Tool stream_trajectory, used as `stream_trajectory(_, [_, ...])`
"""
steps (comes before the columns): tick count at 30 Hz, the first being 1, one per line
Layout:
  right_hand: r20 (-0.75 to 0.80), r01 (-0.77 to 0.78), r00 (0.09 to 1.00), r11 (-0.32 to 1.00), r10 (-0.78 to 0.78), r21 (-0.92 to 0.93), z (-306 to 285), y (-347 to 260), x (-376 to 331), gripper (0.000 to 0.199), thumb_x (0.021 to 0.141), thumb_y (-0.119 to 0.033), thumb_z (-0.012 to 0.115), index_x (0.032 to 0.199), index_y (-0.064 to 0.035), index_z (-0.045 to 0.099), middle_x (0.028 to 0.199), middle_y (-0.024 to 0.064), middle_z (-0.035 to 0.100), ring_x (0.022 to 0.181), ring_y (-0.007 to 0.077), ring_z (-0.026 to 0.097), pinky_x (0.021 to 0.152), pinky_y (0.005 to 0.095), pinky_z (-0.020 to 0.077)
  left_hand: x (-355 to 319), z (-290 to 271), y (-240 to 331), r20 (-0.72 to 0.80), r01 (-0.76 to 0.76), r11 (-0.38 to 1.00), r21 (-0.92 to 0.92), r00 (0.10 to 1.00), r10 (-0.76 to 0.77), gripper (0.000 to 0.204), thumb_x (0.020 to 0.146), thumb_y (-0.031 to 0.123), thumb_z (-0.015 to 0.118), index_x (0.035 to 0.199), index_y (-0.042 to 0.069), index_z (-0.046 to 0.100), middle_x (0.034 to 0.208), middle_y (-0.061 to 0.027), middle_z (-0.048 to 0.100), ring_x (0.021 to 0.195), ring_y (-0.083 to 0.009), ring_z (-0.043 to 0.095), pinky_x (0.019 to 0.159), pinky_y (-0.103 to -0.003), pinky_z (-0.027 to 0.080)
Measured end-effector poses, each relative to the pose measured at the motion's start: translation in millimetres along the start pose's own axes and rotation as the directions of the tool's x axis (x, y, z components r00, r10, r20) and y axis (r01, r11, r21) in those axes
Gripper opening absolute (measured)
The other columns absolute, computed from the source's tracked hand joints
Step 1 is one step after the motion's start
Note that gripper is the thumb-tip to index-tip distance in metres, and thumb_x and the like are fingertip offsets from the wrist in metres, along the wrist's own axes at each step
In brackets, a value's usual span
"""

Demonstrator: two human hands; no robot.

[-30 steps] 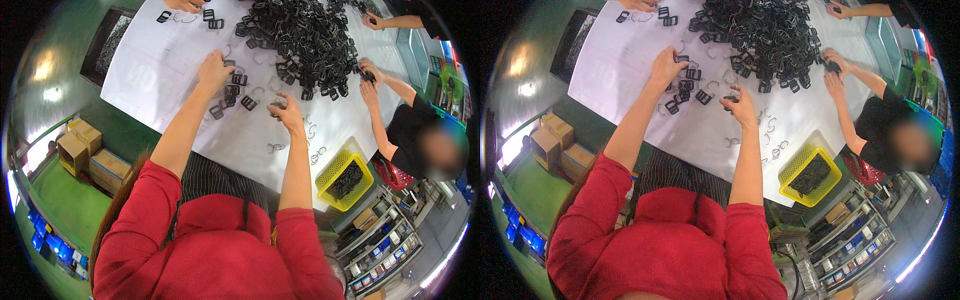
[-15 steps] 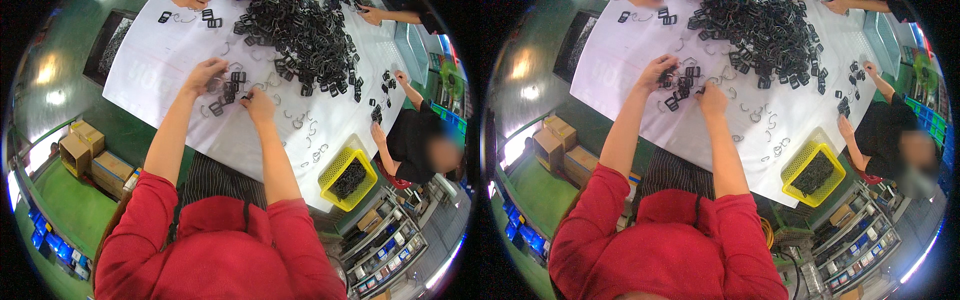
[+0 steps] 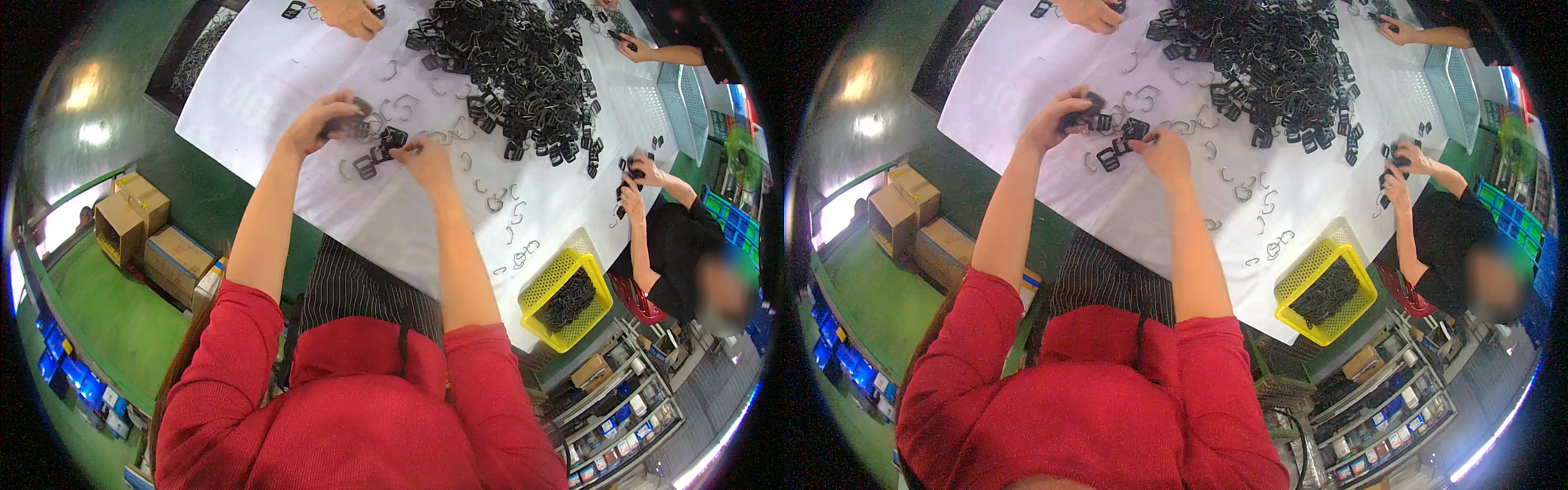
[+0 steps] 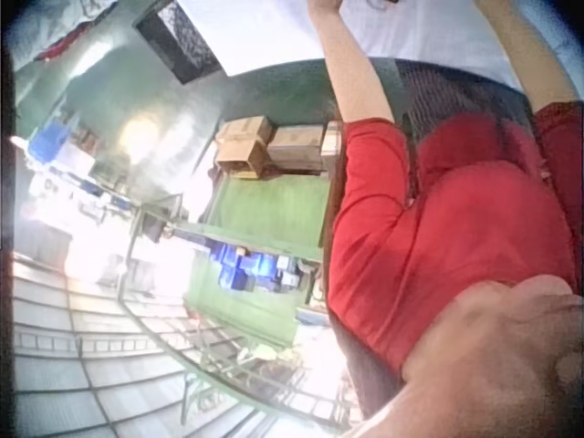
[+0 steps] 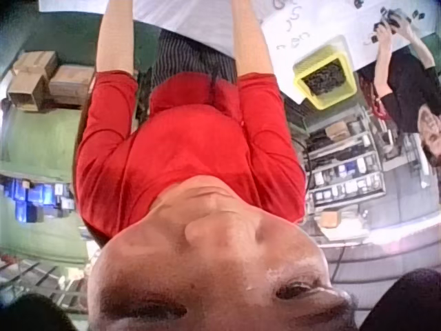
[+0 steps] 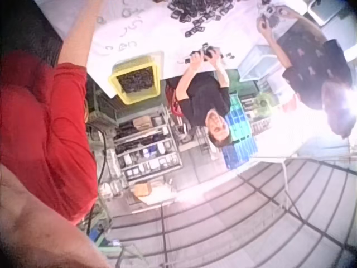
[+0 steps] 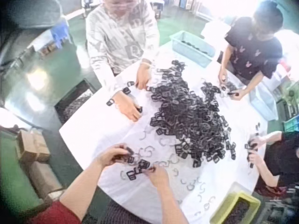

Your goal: The person assembles small black plastic buckles with metal hooks by hand at a white table. They pick up buckles and hooks, attach them together, and place the finished assemblies into a yellow basket. Another person works alongside at the same table.

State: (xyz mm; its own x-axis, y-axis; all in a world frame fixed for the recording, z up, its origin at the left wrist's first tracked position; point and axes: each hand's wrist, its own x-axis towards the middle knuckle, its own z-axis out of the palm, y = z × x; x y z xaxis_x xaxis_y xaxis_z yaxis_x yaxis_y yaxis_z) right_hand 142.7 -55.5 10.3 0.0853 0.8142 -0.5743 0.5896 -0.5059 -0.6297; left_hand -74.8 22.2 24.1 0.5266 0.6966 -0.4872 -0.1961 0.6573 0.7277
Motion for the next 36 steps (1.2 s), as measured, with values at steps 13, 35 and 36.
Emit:
stream_trajectory(13, [0.162,-0.224,0.973,0.859,0.167,0.46,-61,30,-10,0.028,0.07,-0.022,0.074,0.085,-0.0016,0.062,0.066,0.003,0.057,0.061,0.0083,0.053,0.048,0.0227,0.0364,-21,0,-36,-0.251,0.148,0.264,0.953,0.875,0.413,0.034,0.081,0.027,0.058,0.113,0.015,0.058,0.077,-0.0113,0.065,0.067,-0.026,0.062,0.058,-0.038,0.047])
stream_trajectory(35, [-0.059,-0.246,0.922,0.695,0.384,0.675,-119,157,-127,0.029,0.067,-0.012,0.073,0.094,-0.0036,0.068,0.067,0.0025,0.059,0.055,0.0096,0.051,0.046,0.0234,0.0385,-16,65,-32,-0.248,0.439,0.697,0.567,0.898,-0.363,0.024,0.081,0.032,0.064,0.088,0.009,0.065,0.065,0.0021,0.055,0.046,-0.0032,0.036,0.041,-0.02,0.023])
stream_trajectory(36, [-0.077,-0.243,0.917,0.703,0.391,0.668,-121,159,-133,0.028,0.067,-0.012,0.072,0.094,-0.0038,0.068,0.067,0.0026,0.059,0.055,0.0099,0.051,0.048,0.0238,0.0396,-17,71,-36,-0.249,0.449,0.686,0.573,0.893,-0.376,0.024,0.081,0.032,0.064,0.088,0.009,0.065,0.066,0.002,0.055,0.047,-0.0032,0.036,0.041,-0.019,0.024])
